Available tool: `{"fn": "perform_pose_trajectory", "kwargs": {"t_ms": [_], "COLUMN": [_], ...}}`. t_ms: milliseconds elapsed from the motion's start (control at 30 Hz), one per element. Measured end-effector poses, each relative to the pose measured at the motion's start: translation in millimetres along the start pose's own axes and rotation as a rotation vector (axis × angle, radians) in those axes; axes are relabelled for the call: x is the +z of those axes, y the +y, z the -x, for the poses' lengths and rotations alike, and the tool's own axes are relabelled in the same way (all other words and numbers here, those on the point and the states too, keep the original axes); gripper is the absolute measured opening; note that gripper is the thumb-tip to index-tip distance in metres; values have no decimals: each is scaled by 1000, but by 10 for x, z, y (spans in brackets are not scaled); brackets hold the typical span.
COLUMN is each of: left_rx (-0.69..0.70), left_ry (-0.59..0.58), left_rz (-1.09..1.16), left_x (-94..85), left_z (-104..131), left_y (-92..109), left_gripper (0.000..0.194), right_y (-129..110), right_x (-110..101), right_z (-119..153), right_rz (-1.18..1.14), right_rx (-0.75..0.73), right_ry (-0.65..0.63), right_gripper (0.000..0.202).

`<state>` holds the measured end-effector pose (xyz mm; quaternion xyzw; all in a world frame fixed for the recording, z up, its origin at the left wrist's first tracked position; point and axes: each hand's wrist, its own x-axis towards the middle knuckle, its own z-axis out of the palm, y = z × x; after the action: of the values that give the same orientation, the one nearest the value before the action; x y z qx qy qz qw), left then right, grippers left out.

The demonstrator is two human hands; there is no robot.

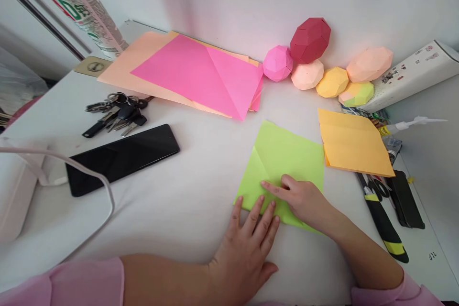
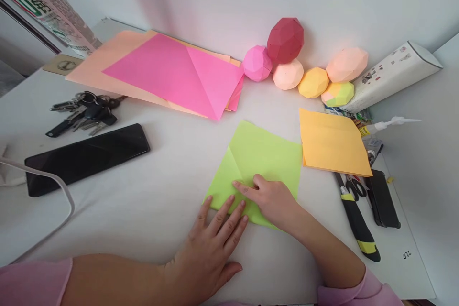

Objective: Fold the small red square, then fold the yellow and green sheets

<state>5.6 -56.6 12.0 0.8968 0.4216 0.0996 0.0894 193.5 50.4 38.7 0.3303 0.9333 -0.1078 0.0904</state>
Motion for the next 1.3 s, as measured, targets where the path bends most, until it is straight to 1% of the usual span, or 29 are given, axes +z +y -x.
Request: {"fn": "perform_pose_trajectory", "kwargs": {"t_ms": [100,267,400,633,867,1000,1200,1300], "left_rx": [4,4,3,-7,10,12,-17,-39], "left_ry": [-11,-28,-30,-33,-102,-139,-127,-101], "left_rz": [-9,-9,0,22,17,-6,-67,-98], "left_x": [2,-2,-11,-6,-62,-90,-83,-75], "left_z": [7,14,9,-2,-18,-24,-15,-3], "left_y": [-3,-7,-11,-4,-22,-21,12,33], "left_gripper": [66,66,66,66,67,68,71,74], "right_y": [7,1,-6,-7,6,16,17,11], "right_x": [7,-21,-26,-22,-5,4,12,6], "right_z": [-1,-13,-20,-23,-15,-18,-26,-26], "right_rz": [-15,-38,-83,-2,-15,-38,-44,-56], "right_rx": [-2,30,49,29,13,23,33,37], "right_ry": [29,-22,-22,-60,-10,-6,1,12], "right_gripper": [48,49,48,59,53,50,52,54]}}
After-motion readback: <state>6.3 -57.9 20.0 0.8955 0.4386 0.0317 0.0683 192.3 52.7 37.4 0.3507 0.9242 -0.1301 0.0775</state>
